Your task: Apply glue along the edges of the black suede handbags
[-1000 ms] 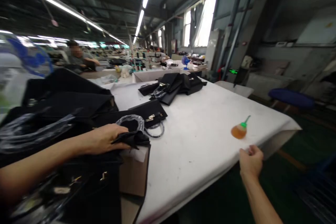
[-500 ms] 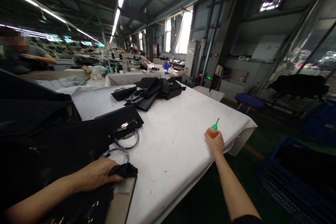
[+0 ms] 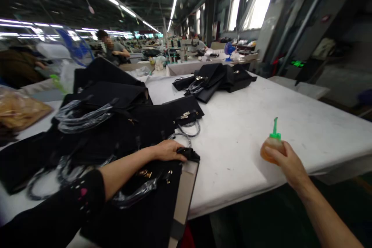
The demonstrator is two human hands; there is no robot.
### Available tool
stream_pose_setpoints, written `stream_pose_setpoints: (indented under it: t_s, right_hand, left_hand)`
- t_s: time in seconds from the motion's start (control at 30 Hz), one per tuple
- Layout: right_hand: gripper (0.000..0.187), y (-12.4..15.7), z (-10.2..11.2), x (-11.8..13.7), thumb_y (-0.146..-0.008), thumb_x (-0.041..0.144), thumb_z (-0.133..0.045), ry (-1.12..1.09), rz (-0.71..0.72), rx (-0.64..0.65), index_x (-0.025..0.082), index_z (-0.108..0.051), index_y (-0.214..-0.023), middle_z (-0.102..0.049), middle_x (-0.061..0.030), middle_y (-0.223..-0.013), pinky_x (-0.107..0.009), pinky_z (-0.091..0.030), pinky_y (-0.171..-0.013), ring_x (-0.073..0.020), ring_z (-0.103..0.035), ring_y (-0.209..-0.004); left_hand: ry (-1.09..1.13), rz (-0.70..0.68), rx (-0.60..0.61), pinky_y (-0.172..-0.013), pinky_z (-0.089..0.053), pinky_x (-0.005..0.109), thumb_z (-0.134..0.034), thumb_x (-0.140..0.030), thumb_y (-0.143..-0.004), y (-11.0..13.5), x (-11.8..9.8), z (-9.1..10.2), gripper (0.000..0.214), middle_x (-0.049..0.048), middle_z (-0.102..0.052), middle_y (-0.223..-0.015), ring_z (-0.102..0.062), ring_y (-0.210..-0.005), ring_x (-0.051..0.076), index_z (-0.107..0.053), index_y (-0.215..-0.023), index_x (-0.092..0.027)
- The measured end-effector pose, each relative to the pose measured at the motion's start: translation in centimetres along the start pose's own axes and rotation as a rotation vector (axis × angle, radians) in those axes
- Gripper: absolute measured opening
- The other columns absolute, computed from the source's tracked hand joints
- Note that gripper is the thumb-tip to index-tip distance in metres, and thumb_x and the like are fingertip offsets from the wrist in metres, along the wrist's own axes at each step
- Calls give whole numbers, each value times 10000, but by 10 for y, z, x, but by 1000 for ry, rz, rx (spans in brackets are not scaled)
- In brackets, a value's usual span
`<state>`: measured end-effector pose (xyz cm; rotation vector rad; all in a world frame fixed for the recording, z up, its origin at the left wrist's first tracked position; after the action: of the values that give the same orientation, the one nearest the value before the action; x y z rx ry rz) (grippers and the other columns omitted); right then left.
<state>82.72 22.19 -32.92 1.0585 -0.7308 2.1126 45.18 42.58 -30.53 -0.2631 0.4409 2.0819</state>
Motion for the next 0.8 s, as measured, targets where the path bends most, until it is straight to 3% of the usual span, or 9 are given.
stream_pose_setpoints:
  t_s: [0.1, 0.2, 0.33, 0.47, 0.63, 0.8]
  right_hand:
    - [599, 46, -19, 14, -577, 470, -749, -117, -59, 283, 334, -571, -1133, -668, -101, -1092, -408, -485, -835, -305, -634, -965]
    - [586, 85, -26, 29, -560, 464, -763, -170, -136, 383, 326, -596, -1104, -670, -121, -1094, -400, -519, -757, -323, -640, -968]
    - [595, 113, -25, 45, -526, 522, -762, -216, -203, 465, 298, -564, -1041, -692, -100, -983, -392, -534, -630, -338, -665, -842]
    - [636, 125, -32, 53, -516, 446, -793, -348, -286, 458, 312, -518, -1074, -687, -86, -986, -401, -549, -668, -325, -670, -837]
    - [575, 125, -54, 56, -599, 470, -752, -423, -171, 394, 265, -522, -1084, -665, -87, -997, -382, -537, -724, -299, -643, -909]
    - [516, 113, -63, 62, -634, 497, -753, -121, 37, 357, 255, -563, -1048, -653, -70, -1027, -384, -521, -779, -288, -630, -911]
  left_hand:
    - [-16, 22, 34, -628, -382, 249, -536, -659, -759, -4, 2, -2, 469, 17, -689, -839, -619, -799, 191, -699, -965, -270]
    - [-18, 18, 48, -658, -399, 256, -522, -656, -769, -5, 2, -3, 479, 29, -702, -893, -623, -852, 205, -697, -986, -267]
    - [-3, 0, 28, -637, -386, 260, -518, -648, -771, -4, 1, -2, 465, 30, -703, -870, -621, -841, 208, -703, -969, -269]
    - [-11, 25, 2, -615, -375, 268, -499, -664, -768, -3, 0, -3, 486, 38, -696, -837, -615, -800, 209, -707, -935, -257]
    - [-29, 38, -23, -615, -378, 276, -504, -689, -746, -3, -1, -5, 512, 44, -698, -865, -615, -831, 227, -711, -957, -271]
    - [-31, 51, -12, -612, -383, 261, -504, -705, -736, -3, -1, -5, 515, 24, -694, -847, -611, -798, 206, -712, -982, -303]
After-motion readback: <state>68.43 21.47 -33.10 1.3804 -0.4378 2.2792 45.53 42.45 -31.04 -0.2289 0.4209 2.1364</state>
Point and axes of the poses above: each hand's wrist, its own y-axis away from the middle knuckle, its own z-axis out of the back of the hand, x = y × z, the point moved 1 cm from there along -y, towards the middle knuckle
